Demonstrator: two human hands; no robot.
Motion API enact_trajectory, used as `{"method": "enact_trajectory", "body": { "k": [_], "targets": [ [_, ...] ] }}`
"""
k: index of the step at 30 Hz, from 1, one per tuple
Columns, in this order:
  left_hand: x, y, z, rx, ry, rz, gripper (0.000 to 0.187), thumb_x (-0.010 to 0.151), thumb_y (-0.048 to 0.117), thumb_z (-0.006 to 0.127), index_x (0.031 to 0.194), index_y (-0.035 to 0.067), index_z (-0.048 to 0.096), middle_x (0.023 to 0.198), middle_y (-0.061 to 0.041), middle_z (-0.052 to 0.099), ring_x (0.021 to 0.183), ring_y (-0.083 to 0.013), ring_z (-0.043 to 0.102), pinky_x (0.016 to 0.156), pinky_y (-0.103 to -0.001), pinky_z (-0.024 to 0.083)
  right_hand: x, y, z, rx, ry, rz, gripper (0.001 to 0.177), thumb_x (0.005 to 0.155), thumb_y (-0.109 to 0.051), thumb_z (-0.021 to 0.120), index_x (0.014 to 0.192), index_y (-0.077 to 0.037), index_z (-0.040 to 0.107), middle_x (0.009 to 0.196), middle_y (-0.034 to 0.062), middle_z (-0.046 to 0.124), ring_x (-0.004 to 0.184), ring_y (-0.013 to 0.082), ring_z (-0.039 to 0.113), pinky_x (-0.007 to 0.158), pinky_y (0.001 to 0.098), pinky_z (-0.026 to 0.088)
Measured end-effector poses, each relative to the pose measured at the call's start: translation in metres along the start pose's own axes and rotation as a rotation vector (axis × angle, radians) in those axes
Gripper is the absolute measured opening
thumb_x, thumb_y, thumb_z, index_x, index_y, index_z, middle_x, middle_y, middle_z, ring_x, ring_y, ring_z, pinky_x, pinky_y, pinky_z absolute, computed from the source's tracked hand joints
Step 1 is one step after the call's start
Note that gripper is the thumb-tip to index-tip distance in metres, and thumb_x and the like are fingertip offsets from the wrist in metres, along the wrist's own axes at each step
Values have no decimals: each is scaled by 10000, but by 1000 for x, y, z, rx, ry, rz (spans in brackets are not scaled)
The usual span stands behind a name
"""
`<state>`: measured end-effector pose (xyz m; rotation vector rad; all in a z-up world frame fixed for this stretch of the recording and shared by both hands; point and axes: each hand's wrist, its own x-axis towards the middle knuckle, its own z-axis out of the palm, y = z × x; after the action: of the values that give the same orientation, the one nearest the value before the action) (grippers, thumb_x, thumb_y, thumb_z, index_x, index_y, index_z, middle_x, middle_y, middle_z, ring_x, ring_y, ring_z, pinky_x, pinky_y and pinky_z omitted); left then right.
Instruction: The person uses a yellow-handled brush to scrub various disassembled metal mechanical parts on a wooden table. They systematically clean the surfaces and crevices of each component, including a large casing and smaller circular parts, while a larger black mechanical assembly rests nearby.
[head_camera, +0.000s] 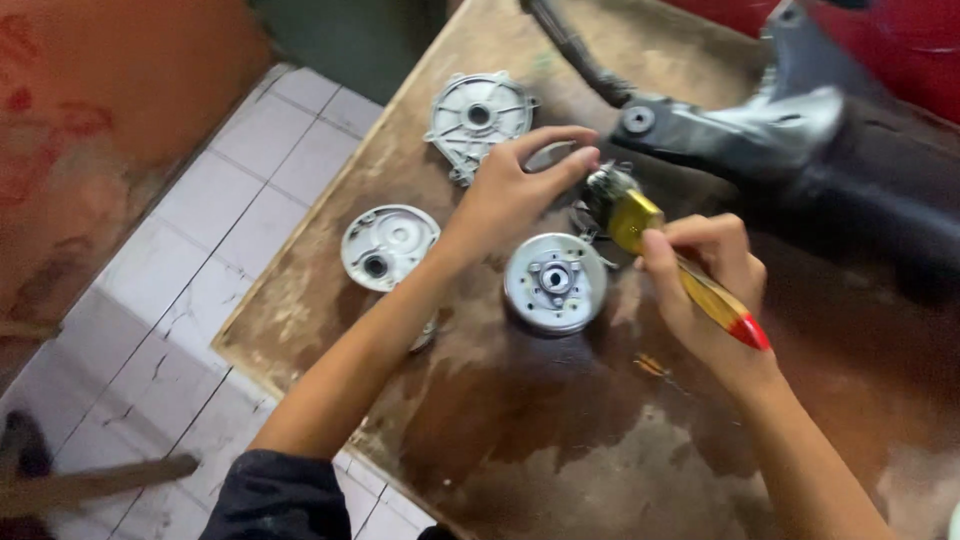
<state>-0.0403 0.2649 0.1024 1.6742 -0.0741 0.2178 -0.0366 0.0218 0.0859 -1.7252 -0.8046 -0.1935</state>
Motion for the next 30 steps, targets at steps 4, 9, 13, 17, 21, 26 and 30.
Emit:
{"method": "enact_trajectory", "body": {
  "k": [4, 9, 13, 17, 21, 26, 30],
  "targets": [
    [-7, -42, -39, 198, 116, 48, 322, 949, 229, 754, 1220, 56, 731, 1172, -69, 775, 1074, -111, 700, 934, -261, 558, 26, -8, 43, -254, -38, -111, 208, 1065, -123, 729, 1059, -37, 540, 839, 95, 700, 763, 164, 728, 686, 289, 567],
    [-20, -71, -56, 101, 161, -129, 338, 900, 247, 746, 1184, 64, 747, 1173, -72, 775, 1066, -132, 720, 926, -283, 574, 36, -6, 69, -462, -131, -273, 213, 994, -170, 780, 926, -57, 612, 716, 99, 659, 611, 248, 659, 571, 358, 497],
    [-27, -55, -53, 241, 127, -186, 353, 924, 319, 732, 1162, 59, 756, 1140, -116, 787, 1072, -173, 722, 938, -311, 548, 34, 1, 66, -514, -150, -245, 221, 975, -196, 782, 899, -66, 620, 688, 86, 641, 576, 255, 635, 548, 375, 477],
    [-27, -25, -51, 585, 107, -339, 425, 905, 440, 686, 1139, 89, 740, 1073, -162, 772, 1005, -260, 746, 894, -377, 561, 34, 7, 56, -526, -136, -222, 229, 985, -231, 767, 906, -70, 623, 681, 84, 633, 595, 265, 638, 569, 389, 486],
    [-27, -45, -52, 946, 102, -235, 463, 942, 493, 641, 1047, 47, 707, 1031, -187, 718, 988, -331, 693, 852, -473, 545, 31, 17, 40, -589, -105, -169, 245, 1001, -249, 760, 899, -72, 626, 685, 96, 632, 595, 265, 641, 568, 395, 490],
    [-40, -69, -41, 1033, 92, -120, 412, 1034, 441, 545, 1142, 46, 593, 1047, -196, 657, 1025, -378, 629, 845, -539, 518, 27, 18, 25, -584, -73, -141, 231, 1012, -250, 755, 919, -76, 635, 715, 82, 648, 626, 258, 649, 588, 387, 498],
    [-46, -75, -25, 1065, 107, -73, 384, 1012, 396, 538, 1223, 74, 530, 1087, -168, 604, 1049, -375, 563, 803, -613, 439, 26, 15, 16, -594, -52, -140, 229, 1001, -246, 762, 906, -73, 646, 719, 84, 655, 615, 254, 644, 582, 379, 495]
  ]
}}
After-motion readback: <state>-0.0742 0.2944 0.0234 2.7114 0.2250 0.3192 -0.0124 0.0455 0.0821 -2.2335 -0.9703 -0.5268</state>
